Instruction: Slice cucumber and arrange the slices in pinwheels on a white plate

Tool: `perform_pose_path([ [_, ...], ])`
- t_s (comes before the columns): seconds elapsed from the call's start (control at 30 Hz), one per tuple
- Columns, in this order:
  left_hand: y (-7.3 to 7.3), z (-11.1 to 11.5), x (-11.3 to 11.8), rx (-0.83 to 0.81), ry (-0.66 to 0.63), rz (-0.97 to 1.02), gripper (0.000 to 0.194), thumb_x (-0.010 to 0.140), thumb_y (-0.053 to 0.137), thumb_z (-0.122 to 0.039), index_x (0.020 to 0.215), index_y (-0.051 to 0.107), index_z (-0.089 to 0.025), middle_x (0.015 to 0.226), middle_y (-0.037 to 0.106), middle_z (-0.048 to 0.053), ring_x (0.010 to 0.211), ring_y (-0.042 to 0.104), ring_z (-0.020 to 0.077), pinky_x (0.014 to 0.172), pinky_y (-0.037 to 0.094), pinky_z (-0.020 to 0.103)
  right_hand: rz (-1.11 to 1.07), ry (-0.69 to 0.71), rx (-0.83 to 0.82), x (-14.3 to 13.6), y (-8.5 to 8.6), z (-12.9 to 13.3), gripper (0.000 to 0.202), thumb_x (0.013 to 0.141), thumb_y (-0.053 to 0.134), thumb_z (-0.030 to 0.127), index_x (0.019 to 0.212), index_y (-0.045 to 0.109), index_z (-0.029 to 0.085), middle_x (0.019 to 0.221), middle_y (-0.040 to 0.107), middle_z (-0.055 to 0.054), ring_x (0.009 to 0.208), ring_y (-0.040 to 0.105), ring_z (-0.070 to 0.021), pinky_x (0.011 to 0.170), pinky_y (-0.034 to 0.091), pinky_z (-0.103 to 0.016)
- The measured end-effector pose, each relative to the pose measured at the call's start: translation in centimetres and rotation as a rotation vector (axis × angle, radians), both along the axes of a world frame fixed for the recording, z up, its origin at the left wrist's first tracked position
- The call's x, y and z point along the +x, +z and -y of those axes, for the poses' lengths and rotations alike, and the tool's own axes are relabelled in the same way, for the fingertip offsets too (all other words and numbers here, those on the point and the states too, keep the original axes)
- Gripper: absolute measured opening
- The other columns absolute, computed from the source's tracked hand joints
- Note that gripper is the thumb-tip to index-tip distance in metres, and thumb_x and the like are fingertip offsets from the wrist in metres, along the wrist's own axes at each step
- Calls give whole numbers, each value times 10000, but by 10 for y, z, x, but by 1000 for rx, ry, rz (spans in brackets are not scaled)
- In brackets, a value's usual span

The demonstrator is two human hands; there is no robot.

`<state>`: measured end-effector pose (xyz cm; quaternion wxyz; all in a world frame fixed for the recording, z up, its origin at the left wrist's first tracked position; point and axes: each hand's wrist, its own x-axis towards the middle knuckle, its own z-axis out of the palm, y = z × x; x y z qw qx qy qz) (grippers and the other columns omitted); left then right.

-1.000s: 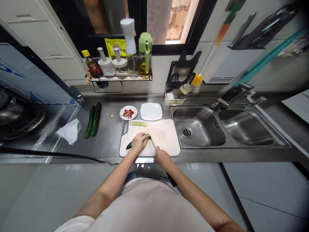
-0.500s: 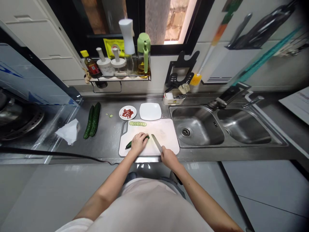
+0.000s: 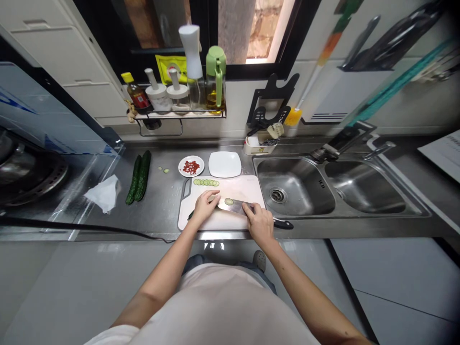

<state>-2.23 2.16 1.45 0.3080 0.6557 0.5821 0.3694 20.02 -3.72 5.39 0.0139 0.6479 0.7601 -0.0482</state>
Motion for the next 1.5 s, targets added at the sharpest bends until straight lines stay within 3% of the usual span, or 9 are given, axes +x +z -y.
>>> perform_pose_path([
  [0.2,10,-4,8,-13,-197,-110,235,827,635,-361,997,726,-227,1063,691,49,1035,616,199,965,463,331,-9,30,39,-1,0,3,478,912,428,178,1367,518,294,1271,501,-122,922,445,-231,827,291,-352],
  [0.53,13,-7,16,-39,-232,-60,98,774,658,-242,850,704,-201,967,695,25,940,627,172,891,471,291,-7,33,36,2,-5,5,429,945,390,209,1337,543,291,1247,511,-115,923,445,-225,815,282,-343],
  [0.7,11,-15,25,-104,-154,5,62,761,640,-230,783,686,-194,912,697,16,907,627,166,849,476,277,-26,0,29,7,-8,3,429,923,434,208,1327,552,290,1240,506,-119,928,447,-229,816,289,-338],
  [0.83,4,-31,25,-200,-16,33,104,764,634,-267,813,688,-192,789,691,9,753,624,145,719,480,253,-11,-29,30,14,-12,4,425,918,434,201,1312,567,290,1227,511,-117,916,459,-227,800,295,-332],
  [1.1,-17,-72,15,-295,241,-105,123,761,636,-287,848,689,-218,816,707,8,757,627,150,709,447,256,-15,-103,46,27,-23,8,431,903,464,184,1296,589,308,1194,528,-96,883,478,-196,779,296,-310],
  [1.5,-27,-100,20,-318,221,-339,130,773,609,-281,850,706,-243,882,724,28,851,623,188,712,422,267,-59,-136,52,33,-27,9,457,869,483,148,1284,602,296,1187,525,-93,894,497,-188,792,332,-297],
])
